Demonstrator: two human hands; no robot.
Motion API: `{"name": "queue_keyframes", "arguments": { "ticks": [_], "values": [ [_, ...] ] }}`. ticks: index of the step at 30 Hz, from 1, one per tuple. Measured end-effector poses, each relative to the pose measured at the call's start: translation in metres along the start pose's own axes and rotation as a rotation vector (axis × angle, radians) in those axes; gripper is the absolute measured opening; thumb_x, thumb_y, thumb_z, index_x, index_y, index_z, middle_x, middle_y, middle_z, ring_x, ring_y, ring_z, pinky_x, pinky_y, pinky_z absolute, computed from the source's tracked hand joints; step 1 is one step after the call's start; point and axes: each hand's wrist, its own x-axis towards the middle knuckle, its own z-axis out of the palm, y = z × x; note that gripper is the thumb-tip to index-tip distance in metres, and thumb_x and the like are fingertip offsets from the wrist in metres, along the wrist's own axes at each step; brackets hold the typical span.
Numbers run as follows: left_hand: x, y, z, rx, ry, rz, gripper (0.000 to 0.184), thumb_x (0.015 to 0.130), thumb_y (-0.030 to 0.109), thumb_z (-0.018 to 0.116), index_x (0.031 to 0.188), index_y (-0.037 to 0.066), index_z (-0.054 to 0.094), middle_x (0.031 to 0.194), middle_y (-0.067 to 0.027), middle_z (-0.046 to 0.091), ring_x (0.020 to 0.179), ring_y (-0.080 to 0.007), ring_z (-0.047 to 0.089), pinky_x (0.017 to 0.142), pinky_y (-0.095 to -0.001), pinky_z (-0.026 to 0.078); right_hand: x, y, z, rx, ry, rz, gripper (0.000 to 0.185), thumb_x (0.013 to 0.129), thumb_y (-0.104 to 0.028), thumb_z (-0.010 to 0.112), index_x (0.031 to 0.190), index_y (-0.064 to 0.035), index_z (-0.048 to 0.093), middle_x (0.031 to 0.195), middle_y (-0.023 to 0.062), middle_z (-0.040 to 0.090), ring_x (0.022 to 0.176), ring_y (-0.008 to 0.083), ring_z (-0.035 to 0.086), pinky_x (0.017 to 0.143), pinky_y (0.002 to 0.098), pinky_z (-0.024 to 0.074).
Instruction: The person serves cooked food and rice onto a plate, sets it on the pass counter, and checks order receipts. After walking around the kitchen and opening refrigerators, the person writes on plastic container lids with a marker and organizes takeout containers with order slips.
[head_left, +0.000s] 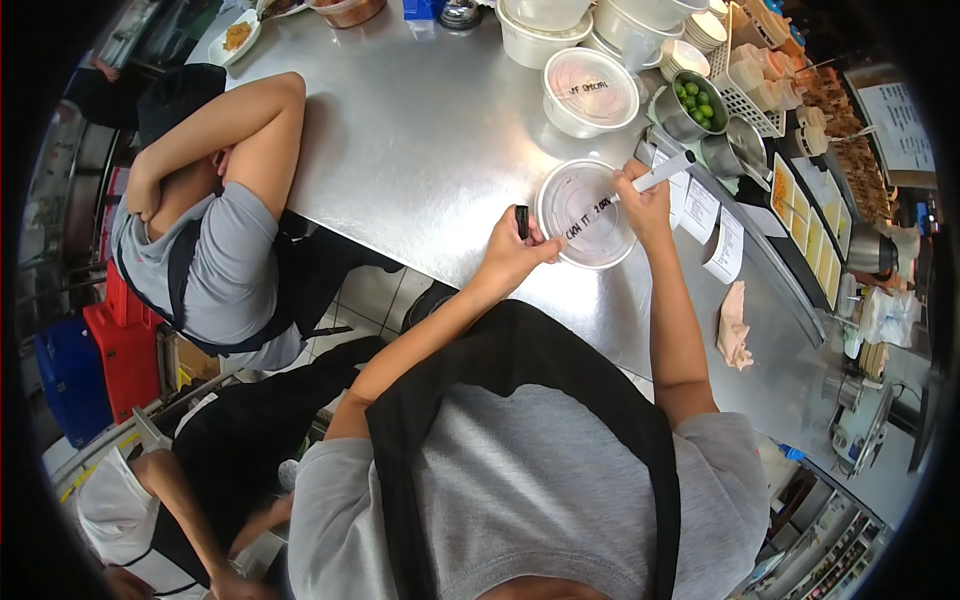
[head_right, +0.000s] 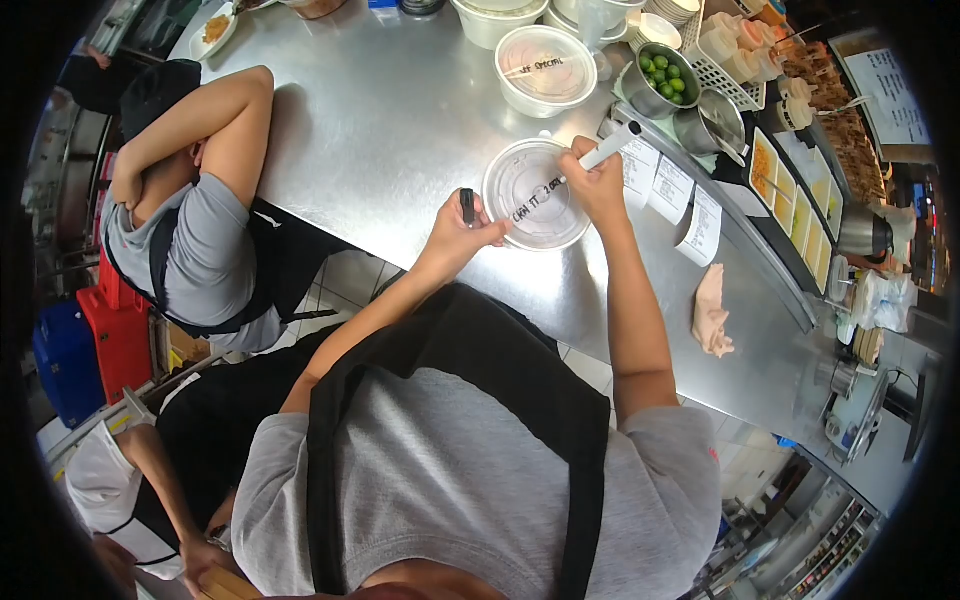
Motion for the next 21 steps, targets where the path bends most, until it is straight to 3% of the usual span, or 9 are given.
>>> {"name": "queue_keyframes", "arguments": {
  "ticks": [11, 21],
  "values": [
    [0.001, -0.002, 0.0, -0.011, -0.001, 0.013, 0.035, 0.07, -0.001, 0.068, 0.08, 0.007, 0.035, 0.066, -0.0029, 0.047, 0.057, -0.013, 0.056, 0.054, -0.025, 0.049, 0.0, 0.009, 0.0, 0.08, 0.101, 0.007, 0.033, 0.076, -0.007, 0.053, 0.052, -0.0068, 0.03, 0.05, -0.0048, 0.028, 0.05, 0.0037, 0.025, 0.045, 0.0239, 0.0208],
    [0.001, -0.001, 0.0, -0.042, -0.006, -0.002, 0.035, 0.07, -0.002, 0.067, 0.08, 0.007, 0.035, 0.066, -0.0028, 0.047, 0.057, -0.013, 0.056, 0.054, -0.0248, 0.049, -0.002, 0.008, -0.002, -0.056, 0.051, -0.003, 0.032, 0.074, -0.005, 0.052, 0.053, -0.0071, 0.028, 0.049, -0.0051, 0.025, 0.049, 0.0043, 0.023, 0.044, 0.025, 0.0189]
  ]
}}
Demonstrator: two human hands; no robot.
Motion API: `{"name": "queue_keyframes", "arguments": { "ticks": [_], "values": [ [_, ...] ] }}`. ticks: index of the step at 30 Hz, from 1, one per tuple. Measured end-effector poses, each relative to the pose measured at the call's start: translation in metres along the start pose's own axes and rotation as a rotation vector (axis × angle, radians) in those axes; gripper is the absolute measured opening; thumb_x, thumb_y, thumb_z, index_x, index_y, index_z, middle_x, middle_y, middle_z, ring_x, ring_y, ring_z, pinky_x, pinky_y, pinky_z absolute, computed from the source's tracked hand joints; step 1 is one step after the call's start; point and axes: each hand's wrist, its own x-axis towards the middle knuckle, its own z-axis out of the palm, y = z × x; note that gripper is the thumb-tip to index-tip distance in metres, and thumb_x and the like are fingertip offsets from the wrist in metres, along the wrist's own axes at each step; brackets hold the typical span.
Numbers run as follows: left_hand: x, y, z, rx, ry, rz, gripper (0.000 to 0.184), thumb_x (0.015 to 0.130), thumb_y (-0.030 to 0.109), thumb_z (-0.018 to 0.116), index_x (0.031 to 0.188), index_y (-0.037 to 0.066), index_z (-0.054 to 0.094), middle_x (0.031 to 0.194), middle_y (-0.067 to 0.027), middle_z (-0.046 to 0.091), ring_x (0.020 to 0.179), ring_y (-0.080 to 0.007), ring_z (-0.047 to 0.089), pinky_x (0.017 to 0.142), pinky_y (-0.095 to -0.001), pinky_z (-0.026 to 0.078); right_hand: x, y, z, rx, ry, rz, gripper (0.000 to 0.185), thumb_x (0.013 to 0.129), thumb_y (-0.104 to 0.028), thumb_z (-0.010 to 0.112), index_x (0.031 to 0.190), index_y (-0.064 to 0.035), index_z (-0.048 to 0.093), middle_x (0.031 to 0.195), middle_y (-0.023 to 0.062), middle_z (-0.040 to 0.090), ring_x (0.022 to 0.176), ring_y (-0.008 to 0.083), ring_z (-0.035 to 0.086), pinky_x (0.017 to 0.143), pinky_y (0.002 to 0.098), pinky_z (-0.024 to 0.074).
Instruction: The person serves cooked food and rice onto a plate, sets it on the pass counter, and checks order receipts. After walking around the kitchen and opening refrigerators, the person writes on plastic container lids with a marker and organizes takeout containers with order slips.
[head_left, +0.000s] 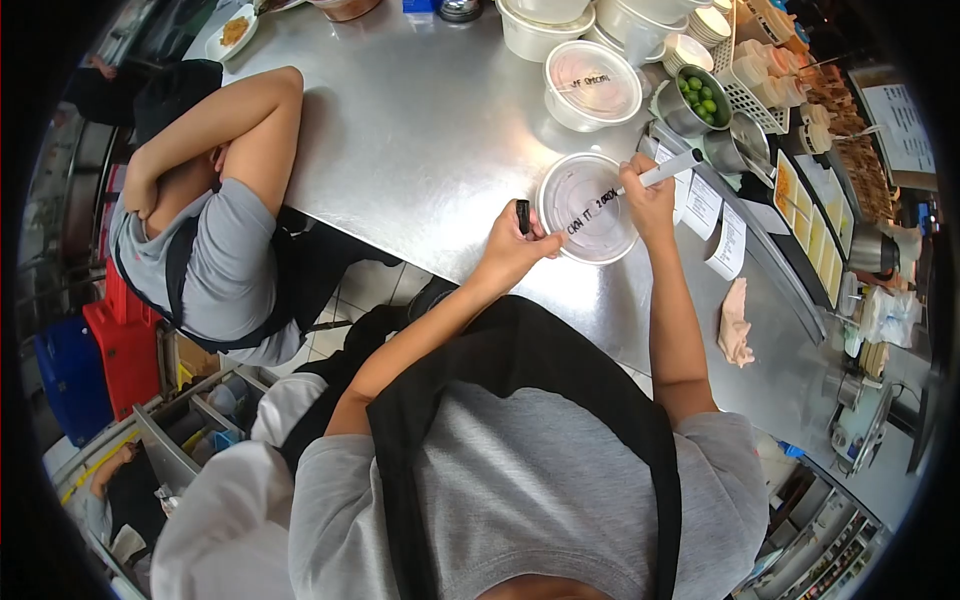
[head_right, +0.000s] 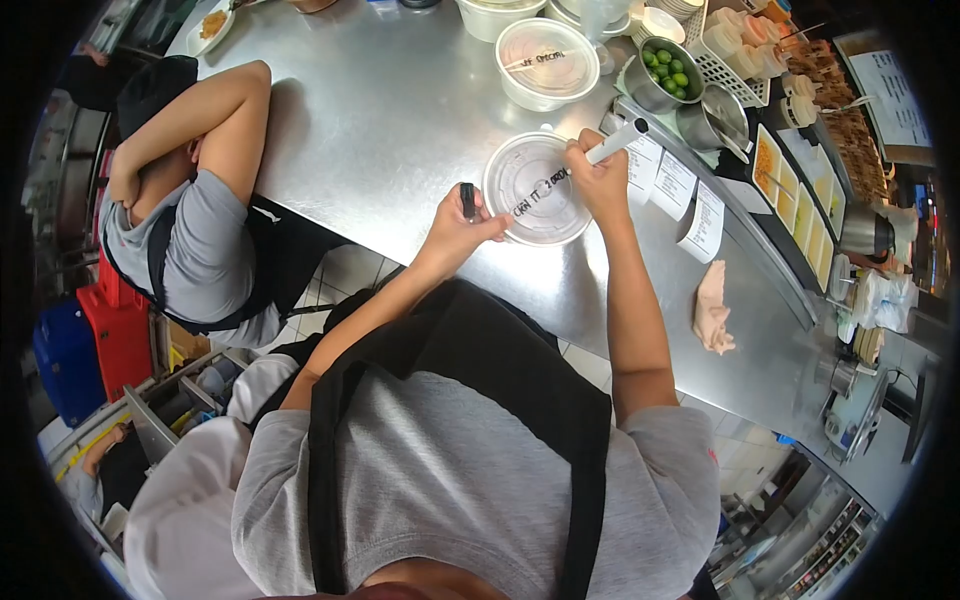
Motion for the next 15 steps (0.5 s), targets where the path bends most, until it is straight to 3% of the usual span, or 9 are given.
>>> {"name": "queue_keyframes", "arguments": {
  "ticks": [15],
  "values": [
    [-0.0002, 0.0, -0.0004, 0.038, 0.002, 0.006, 0.036, 0.071, -0.002, 0.067, 0.08, 0.008, 0.034, 0.064, -0.0036, 0.048, 0.056, -0.0128, 0.056, 0.054, -0.0256, 0.049, 0.0001, -0.0023, 0.0024, 0.082, 0.058, -0.025, 0.035, 0.077, -0.006, 0.054, 0.053, -0.0078, 0.03, 0.051, -0.0051, 0.026, 0.05, 0.0042, 0.024, 0.046, 0.0243, 0.0204]
  ]
}}
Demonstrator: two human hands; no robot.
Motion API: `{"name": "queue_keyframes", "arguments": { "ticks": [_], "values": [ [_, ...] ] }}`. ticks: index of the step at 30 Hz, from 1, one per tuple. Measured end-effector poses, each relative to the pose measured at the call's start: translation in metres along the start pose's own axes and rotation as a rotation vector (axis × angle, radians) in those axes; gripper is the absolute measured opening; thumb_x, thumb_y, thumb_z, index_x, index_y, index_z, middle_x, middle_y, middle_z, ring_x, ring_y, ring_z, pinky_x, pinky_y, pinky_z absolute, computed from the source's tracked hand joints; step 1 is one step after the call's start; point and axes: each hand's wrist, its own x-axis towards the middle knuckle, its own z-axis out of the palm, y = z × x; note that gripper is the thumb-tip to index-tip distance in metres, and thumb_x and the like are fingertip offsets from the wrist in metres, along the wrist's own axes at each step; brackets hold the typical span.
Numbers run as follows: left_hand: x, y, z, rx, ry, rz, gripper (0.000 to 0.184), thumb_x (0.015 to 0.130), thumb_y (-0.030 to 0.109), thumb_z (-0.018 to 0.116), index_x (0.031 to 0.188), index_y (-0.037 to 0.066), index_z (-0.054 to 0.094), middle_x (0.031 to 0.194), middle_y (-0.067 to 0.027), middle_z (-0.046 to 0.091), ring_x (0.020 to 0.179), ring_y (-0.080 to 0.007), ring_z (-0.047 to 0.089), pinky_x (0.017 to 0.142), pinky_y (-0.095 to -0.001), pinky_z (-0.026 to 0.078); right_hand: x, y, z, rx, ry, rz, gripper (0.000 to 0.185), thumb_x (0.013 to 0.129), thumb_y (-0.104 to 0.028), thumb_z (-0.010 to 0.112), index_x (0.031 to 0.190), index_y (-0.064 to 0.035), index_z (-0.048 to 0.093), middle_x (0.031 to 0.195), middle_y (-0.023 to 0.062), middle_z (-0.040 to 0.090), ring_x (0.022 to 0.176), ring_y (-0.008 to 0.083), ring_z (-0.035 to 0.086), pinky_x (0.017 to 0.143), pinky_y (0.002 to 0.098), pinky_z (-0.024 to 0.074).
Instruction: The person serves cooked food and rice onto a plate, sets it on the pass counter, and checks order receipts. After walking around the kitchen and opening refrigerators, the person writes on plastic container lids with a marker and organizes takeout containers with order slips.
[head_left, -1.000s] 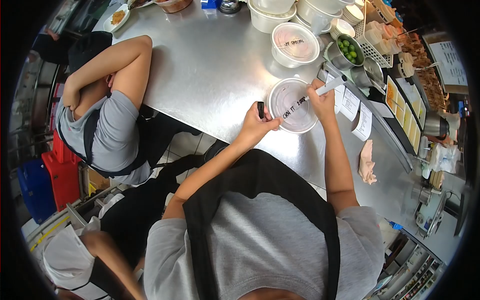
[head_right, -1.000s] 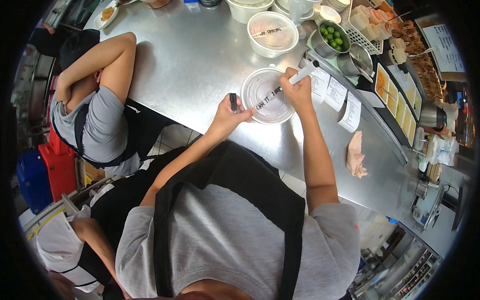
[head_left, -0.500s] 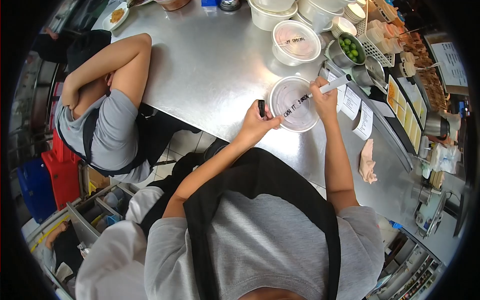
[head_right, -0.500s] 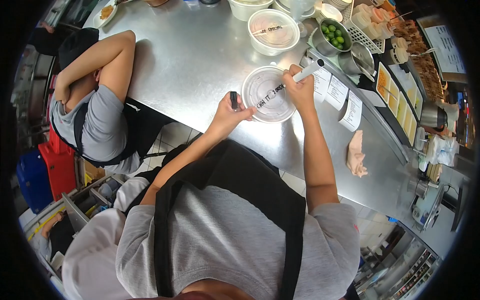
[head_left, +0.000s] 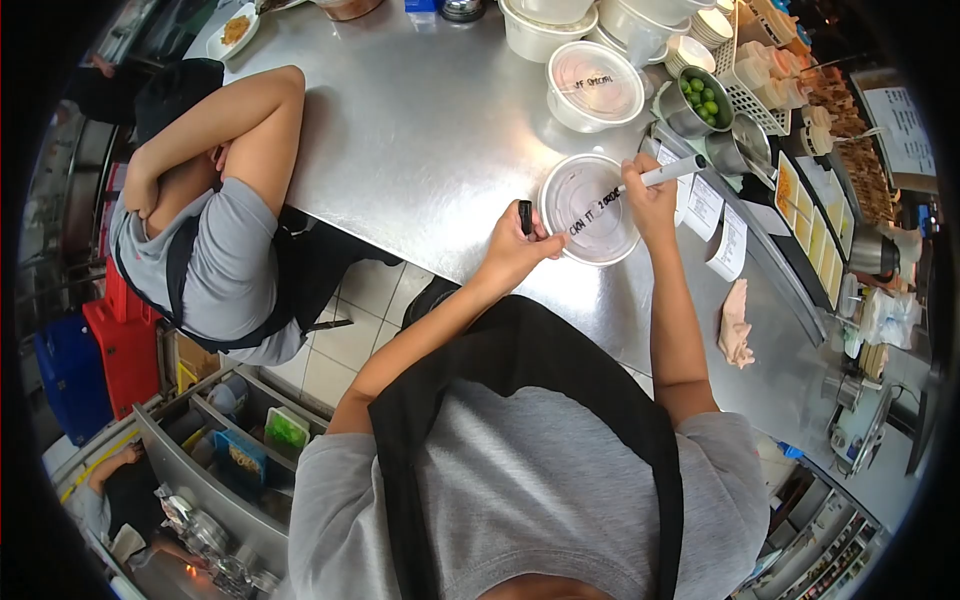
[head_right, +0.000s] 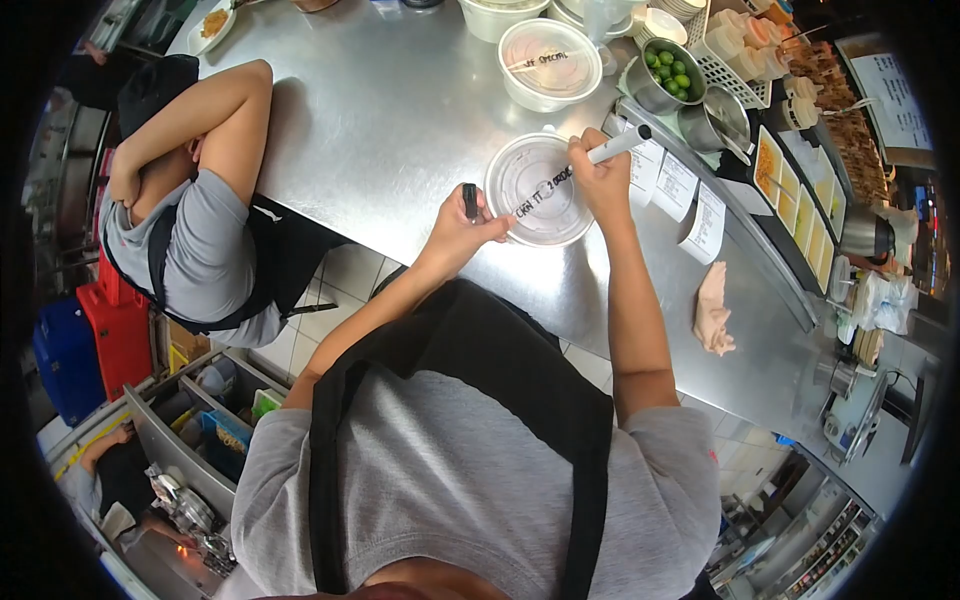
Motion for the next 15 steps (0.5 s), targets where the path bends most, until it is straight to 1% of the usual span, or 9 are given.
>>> {"name": "queue_keyframes", "arguments": {
  "ticks": [5, 7, 10, 14, 15],
  "values": [
    [0.0007, -0.0031, -0.0004, -0.008, 0.001, 0.004, 0.036, 0.07, -0.002, 0.067, 0.08, 0.008, 0.034, 0.064, -0.0035, 0.048, 0.055, -0.0128, 0.056, 0.053, -0.0253, 0.049, -0.0002, -0.0032, 0.0, -0.035, 0.015, 0.021, 0.035, 0.077, -0.006, 0.054, 0.052, -0.0075, 0.028, 0.05, -0.0048, 0.026, 0.05, 0.0047, 0.024, 0.046, 0.0246, 0.02],
    [0.0013, -0.0026, -0.0011, 0.017, 0.003, 0.011, 0.036, 0.07, -0.002, 0.067, 0.08, 0.007, 0.034, 0.064, -0.0035, 0.048, 0.055, -0.0128, 0.056, 0.053, -0.0253, 0.049, 0.0005, -0.0027, -0.0031, -0.096, -0.024, 0.062, 0.035, 0.077, -0.007, 0.054, 0.052, -0.0076, 0.028, 0.05, -0.0048, 0.025, 0.05, 0.0048, 0.024, 0.046, 0.0247, 0.02],
    [0.0017, -0.0016, -0.0014, 0.009, -0.012, -0.002, 0.036, 0.07, -0.001, 0.067, 0.08, 0.007, 0.034, 0.064, -0.0035, 0.048, 0.055, -0.0129, 0.056, 0.053, -0.0252, 0.049, 0.0014, -0.0027, 0.0008, -0.03, 0.016, 0.043, 0.035, 0.076, -0.008, 0.054, 0.052, -0.0077, 0.028, 0.05, -0.005, 0.024, 0.05, 0.0045, 0.024, 0.046, 0.0246, 0.02],
    [0.0014, -0.0024, -0.0009, -0.009, -0.012, 0.017, 0.036, 0.07, -0.001, 0.067, 0.08, 0.008, 0.034, 0.064, -0.0034, 0.048, 0.055, -0.0127, 0.056, 0.053, -0.0251, 0.049, 0.0004, -0.0025, -0.0027, -0.084, 0.006, 0.035, 0.035, 0.076, -0.008, 0.054, 0.053, -0.0076, 0.028, 0.051, -0.005, 0.024, 0.05, 0.0045, 0.024, 0.046, 0.0245, 0.0203],
    [0.0015, -0.0028, -0.0016, -0.037, -0.022, 0.019, 0.036, 0.071, -0.002, 0.067, 0.08, 0.008, 0.034, 0.064, -0.0033, 0.048, 0.055, -0.0125, 0.056, 0.054, -0.0251, 0.049, 0.0005, 0.0001, -0.0022, -0.049, 0.047, 0.041, 0.035, 0.076, -0.008, 0.054, 0.053, -0.0075, 0.028, 0.051, -0.0049, 0.025, 0.051, 0.0045, 0.024, 0.046, 0.0245, 0.0205]
  ]
}}
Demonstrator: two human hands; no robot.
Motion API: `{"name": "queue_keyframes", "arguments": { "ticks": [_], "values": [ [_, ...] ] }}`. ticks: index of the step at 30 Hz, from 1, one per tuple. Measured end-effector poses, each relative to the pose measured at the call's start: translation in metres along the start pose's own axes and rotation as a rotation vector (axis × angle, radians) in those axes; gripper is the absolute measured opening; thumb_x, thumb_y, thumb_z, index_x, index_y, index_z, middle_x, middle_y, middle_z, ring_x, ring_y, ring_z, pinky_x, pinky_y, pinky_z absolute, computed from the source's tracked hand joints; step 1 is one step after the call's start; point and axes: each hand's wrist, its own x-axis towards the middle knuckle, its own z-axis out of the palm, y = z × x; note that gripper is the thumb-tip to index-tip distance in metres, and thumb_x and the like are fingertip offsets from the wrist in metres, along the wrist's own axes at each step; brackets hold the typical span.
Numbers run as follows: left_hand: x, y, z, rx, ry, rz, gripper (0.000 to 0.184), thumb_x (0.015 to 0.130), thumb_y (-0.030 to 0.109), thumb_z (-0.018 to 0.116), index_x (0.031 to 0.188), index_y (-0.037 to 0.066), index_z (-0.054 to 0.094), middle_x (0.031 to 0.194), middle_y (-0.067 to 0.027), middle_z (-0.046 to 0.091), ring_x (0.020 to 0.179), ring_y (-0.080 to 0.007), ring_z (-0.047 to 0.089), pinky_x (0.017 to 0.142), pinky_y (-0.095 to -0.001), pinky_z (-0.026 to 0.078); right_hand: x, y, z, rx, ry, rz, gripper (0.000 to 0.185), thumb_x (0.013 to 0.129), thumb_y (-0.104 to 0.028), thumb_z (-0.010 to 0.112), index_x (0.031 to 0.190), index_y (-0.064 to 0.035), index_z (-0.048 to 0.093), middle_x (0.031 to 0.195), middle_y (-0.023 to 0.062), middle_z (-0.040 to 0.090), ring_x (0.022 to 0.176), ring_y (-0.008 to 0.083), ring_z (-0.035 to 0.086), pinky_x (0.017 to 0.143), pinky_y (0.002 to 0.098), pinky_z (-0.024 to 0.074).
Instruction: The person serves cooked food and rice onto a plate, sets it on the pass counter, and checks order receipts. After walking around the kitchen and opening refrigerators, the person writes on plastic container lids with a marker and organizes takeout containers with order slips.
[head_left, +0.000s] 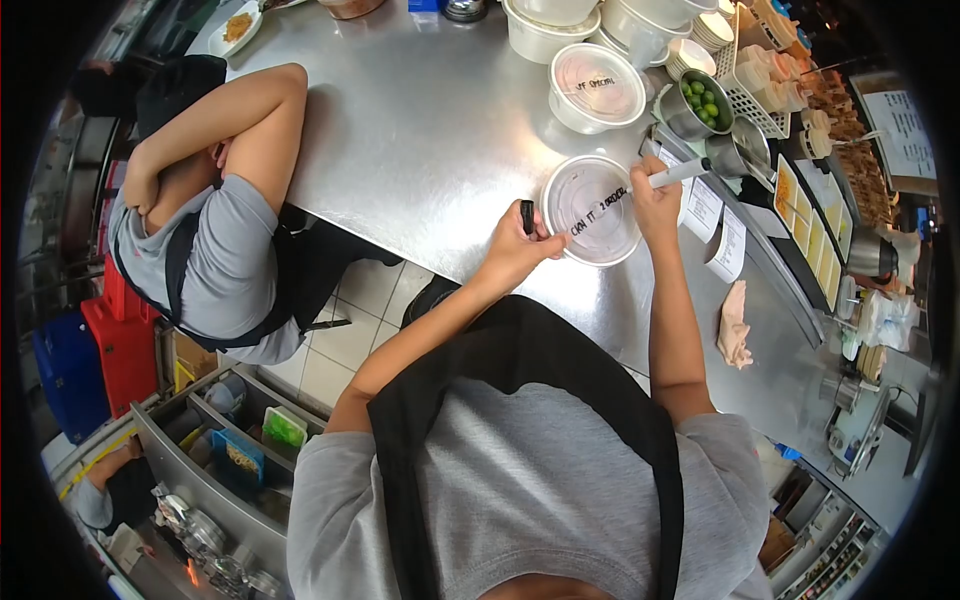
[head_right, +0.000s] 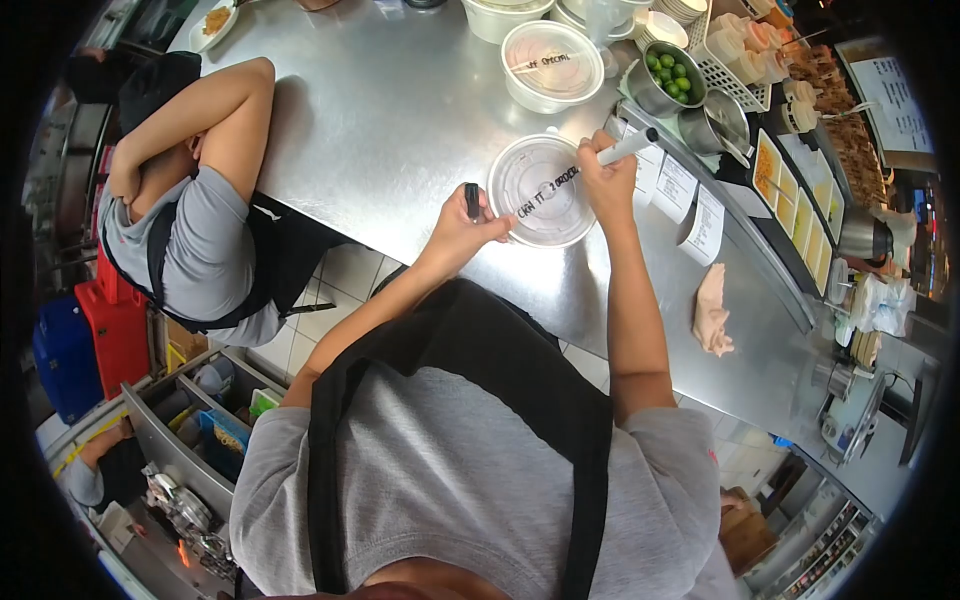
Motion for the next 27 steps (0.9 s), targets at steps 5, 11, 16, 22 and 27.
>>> {"name": "queue_keyframes", "arguments": {
  "ticks": [5, 11, 16, 22, 27],
  "values": [
    [-0.001, 0.0, 0.0, 0.01, 0.01, -0.003, 0.036, 0.07, -0.002, 0.067, 0.08, 0.008, 0.034, 0.064, -0.0031, 0.048, 0.055, -0.0122, 0.055, 0.054, -0.025, 0.049, 0.0, -0.001, 0.001, 0.039, 0.019, 0.022, 0.034, 0.077, -0.008, 0.054, 0.054, -0.007, 0.029, 0.053, -0.0047, 0.027, 0.052, 0.0048, 0.025, 0.047, 0.0246, 0.0214],
    [-0.008, 0.009, 0.003, 0.309, 0.088, 0.061, 0.031, 0.074, 0.006, 0.067, 0.081, 0.005, 0.037, 0.065, -0.0044, 0.05, 0.061, -0.0132, 0.056, 0.053, -0.0275, 0.046, 0.005, -0.007, -0.008, 0.052, -0.065, -0.043, 0.033, 0.079, -0.009, 0.056, 0.054, -0.0066, 0.035, 0.053, -0.0053, 0.032, 0.052, 0.0043, 0.027, 0.047, 0.0231, 0.0224],
    [-0.012, 0.03, 0.007, 0.898, 0.207, 0.29, 0.025, 0.082, 0.014, 0.059, 0.089, -0.003, 0.043, 0.07, -0.0148, 0.053, 0.066, -0.028, 0.058, 0.058, -0.0364, 0.043, 0.002, -0.065, 0.004, 0.303, -0.114, -0.004, 0.019, 0.074, -0.007, 0.068, 0.065, -0.0065, 0.051, 0.057, -0.0048, 0.049, 0.055, 0.0017, 0.043, 0.049, 0.0168, 0.0317],
    [-0.014, 0.036, 0.009, 0.989, 0.139, 0.523, 0.022, 0.085, 0.015, 0.053, 0.093, -0.004, 0.045, 0.077, -0.0207, 0.054, 0.069, -0.0357, 0.056, 0.061, -0.0389, 0.043, -0.025, -0.079, 0.04, 0.252, -0.348, -0.024, 0.017, 0.071, -0.006, 0.069, 0.066, -0.0048, 0.053, 0.059, -0.0023, 0.052, 0.056, 0.0031, 0.046, 0.05, 0.018, 0.0352],
    [-0.026, 0.046, 0.014, 0.931, 0.052, 0.423, 0.02, 0.087, 0.015, 0.049, 0.095, -0.003, 0.045, 0.065, -0.0123, 0.048, 0.058, -0.0322, 0.053, 0.055, -0.0374, 0.043, -0.025, -0.09, 0.037, 0.293, -0.211, -0.08, 0.023, 0.081, -0.016, 0.058, 0.064, -0.0014, 0.058, 0.056, -0.0004, 0.05, 0.052, 0.0049, 0.043, 0.048, 0.0219, 0.0345]
  ]
}}
